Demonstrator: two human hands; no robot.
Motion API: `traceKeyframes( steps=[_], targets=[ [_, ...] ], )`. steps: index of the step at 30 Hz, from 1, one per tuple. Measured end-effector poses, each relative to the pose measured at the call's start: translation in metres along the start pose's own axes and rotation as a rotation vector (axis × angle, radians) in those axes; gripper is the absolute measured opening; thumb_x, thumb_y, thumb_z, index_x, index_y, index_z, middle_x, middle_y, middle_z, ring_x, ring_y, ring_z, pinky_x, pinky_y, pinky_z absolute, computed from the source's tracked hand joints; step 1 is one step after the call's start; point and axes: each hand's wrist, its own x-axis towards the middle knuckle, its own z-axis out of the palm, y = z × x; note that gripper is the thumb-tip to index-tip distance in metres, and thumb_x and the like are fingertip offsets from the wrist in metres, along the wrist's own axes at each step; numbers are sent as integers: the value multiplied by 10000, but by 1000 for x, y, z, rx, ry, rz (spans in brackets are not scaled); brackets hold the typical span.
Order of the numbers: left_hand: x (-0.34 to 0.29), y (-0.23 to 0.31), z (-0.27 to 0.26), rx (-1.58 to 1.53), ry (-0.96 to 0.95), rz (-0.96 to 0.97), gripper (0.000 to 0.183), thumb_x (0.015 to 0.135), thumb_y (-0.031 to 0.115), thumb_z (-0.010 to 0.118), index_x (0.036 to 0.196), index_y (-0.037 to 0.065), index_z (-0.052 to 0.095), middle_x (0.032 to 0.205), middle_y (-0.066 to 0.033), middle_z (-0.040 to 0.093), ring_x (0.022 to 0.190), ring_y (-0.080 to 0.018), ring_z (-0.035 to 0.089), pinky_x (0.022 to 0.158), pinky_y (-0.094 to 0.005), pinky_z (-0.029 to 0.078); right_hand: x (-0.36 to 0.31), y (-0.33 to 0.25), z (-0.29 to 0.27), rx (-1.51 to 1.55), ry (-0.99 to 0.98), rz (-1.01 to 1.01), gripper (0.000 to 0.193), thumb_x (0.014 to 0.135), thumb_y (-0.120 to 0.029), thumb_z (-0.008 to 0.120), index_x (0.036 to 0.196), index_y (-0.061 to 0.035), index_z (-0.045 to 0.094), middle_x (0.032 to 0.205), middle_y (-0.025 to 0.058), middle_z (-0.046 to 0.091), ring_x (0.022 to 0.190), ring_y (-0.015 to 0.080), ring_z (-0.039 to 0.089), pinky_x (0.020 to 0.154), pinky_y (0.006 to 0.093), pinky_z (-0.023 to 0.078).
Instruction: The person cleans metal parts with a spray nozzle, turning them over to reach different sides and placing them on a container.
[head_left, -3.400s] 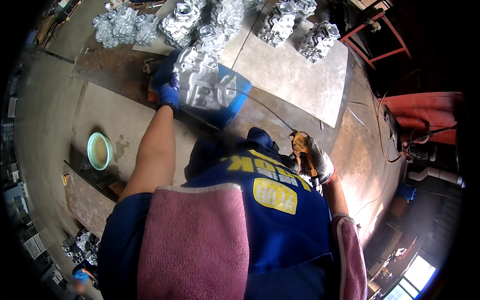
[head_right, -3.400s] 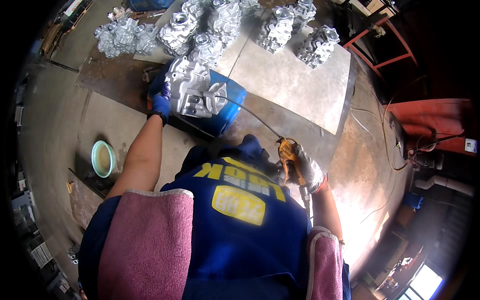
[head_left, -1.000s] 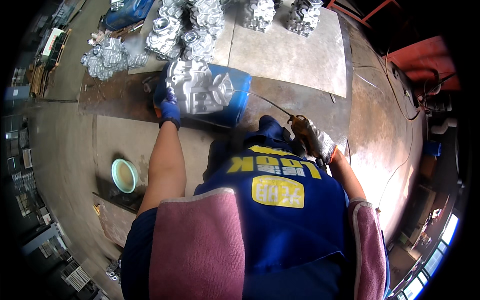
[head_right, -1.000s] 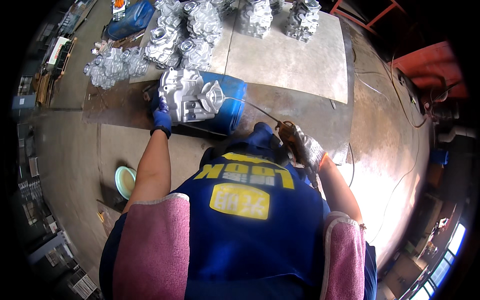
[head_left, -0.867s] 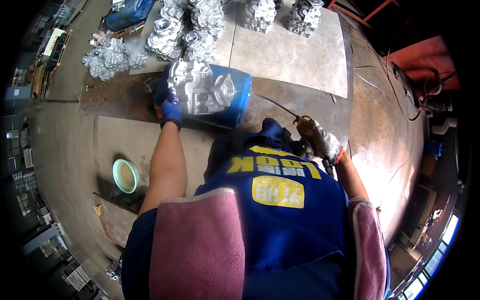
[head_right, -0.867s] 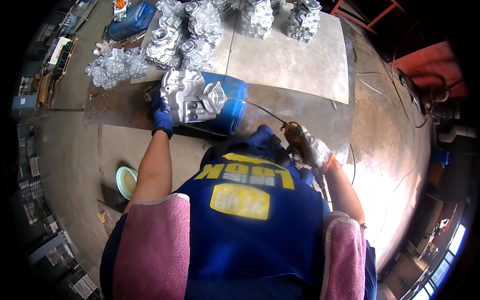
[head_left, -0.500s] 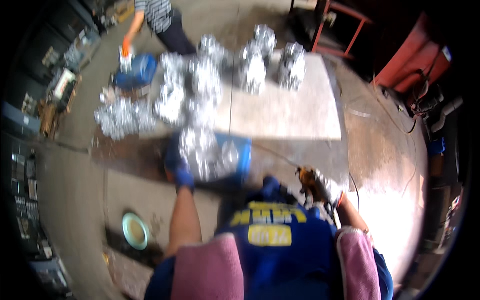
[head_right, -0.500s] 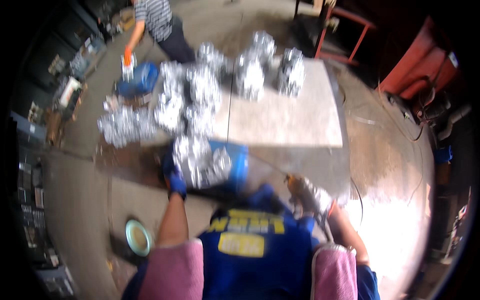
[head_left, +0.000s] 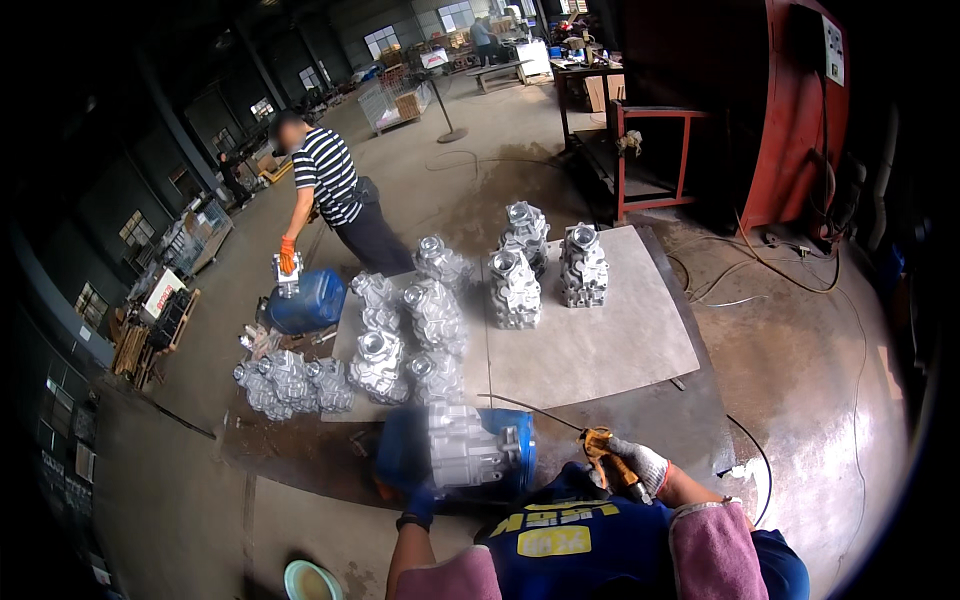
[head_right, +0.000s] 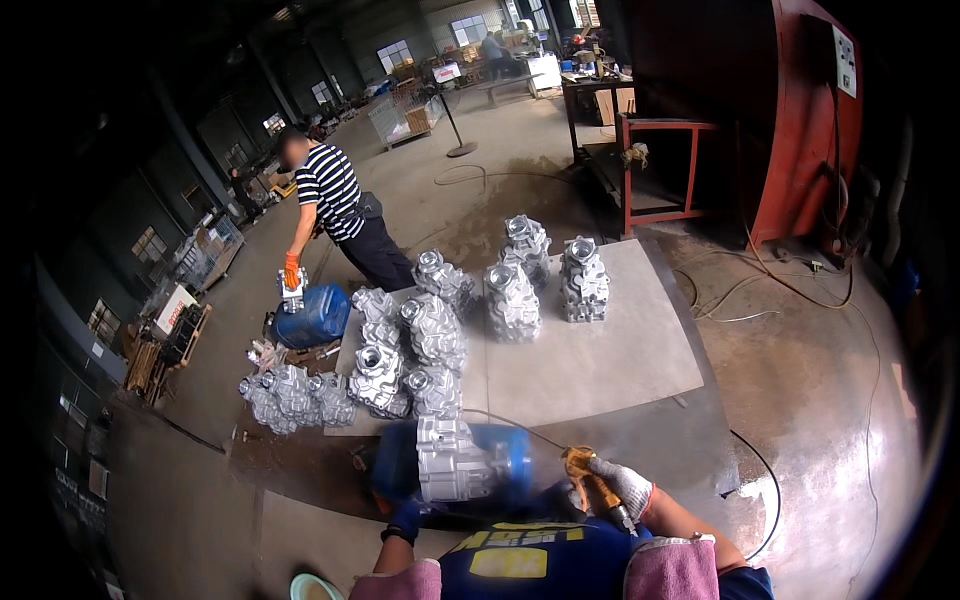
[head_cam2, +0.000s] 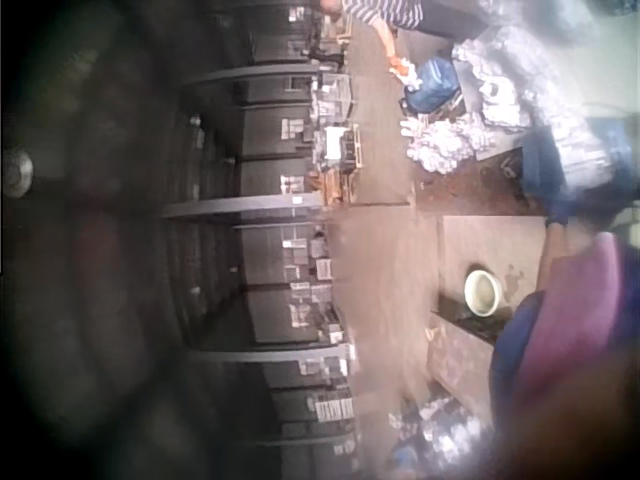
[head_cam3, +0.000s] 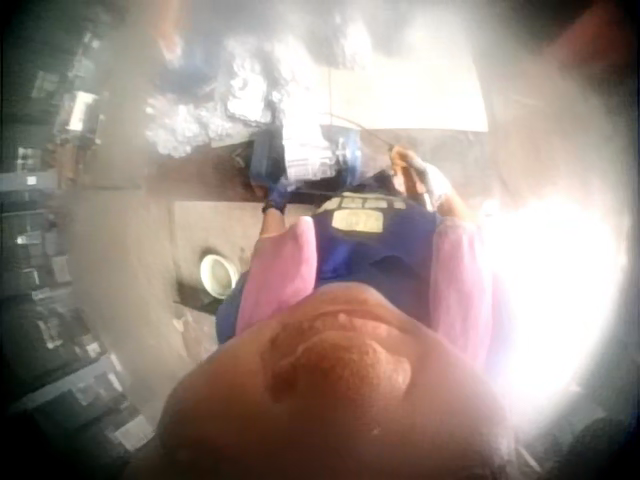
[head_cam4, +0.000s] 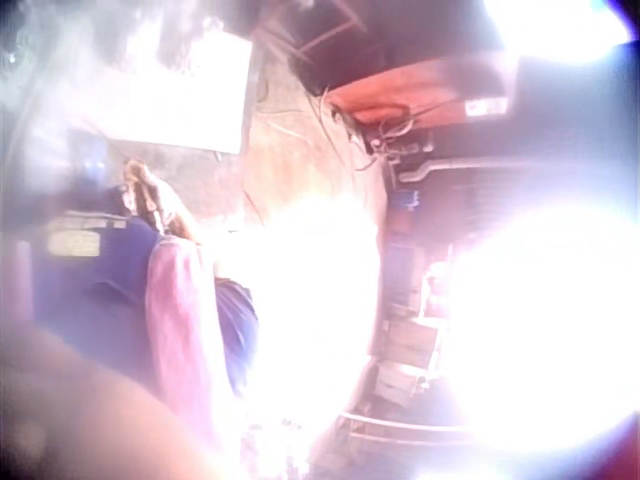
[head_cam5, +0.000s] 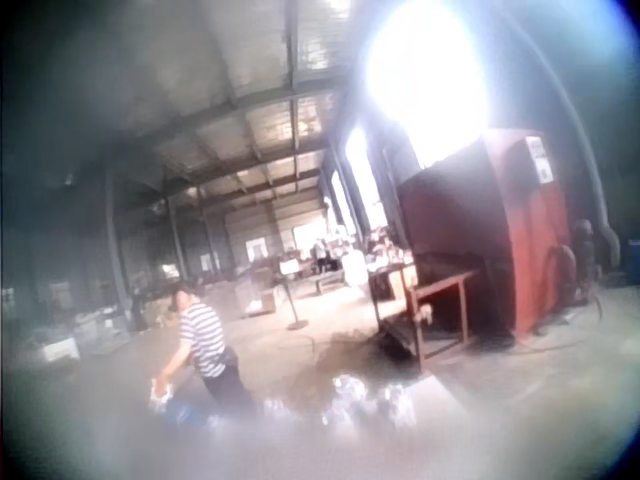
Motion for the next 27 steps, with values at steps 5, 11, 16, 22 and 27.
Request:
traceKeyframes(
  steps=[5, 11, 16, 22, 27],
  targets=[
    [8, -18, 10, 41, 154, 155, 307, 935, 240, 442, 949, 26, 662, 682, -87, 621, 579, -195, 553, 625, -379, 479, 8, -7, 16, -83, -118, -25, 516, 938, -494, 527, 1120, -12, 556, 948, 137, 636, 806, 236, 648, 725, 360, 539],
    [93, 69, -26, -11, 211, 70, 230, 845, 207, 531, 777, 26, 656, 603, -104, 603, 513, -239, 545, 548, -364, 467, 69, -24, -4, -739, 212, -134, 598, 880, -665, 495, 964, -81, 593, 742, 52, 615, 606, 161, 589, 562, 299, 476],
    [82, 232, -8, 704, 183, 68, 219, 710, 227, 675, 743, 10, 667, 684, -197, 652, 629, -350, 632, 602, -420, 513, 73, -31, -31, -678, 431, -109, 594, 912, -607, 470, 930, -32, 618, 765, 79, 613, 565, 181, 555, 530, 334, 465],
    [69, 258, -13, 834, 190, 14, 218, 688, 246, 673, 649, 32, 674, 701, -205, 648, 666, -401, 640, 621, -453, 521, -23, -12, -18, -1018, 132, -189, 664, 941, -637, 375, 1192, -58, 585, 823, 83, 644, 610, 142, 591, 538, 299, 497],
    [80, 269, -7, 1059, 170, 110, 131, 683, 212, 689, 671, 82, 704, 728, -201, 671, 692, -360, 676, 625, -429, 544, -39, 2, -69, -264, -212, 72, 635, 917, -617, 473, 1159, -40, 587, 865, 84, 643, 636, 162, 602, 521, 311, 499]
  ],
)
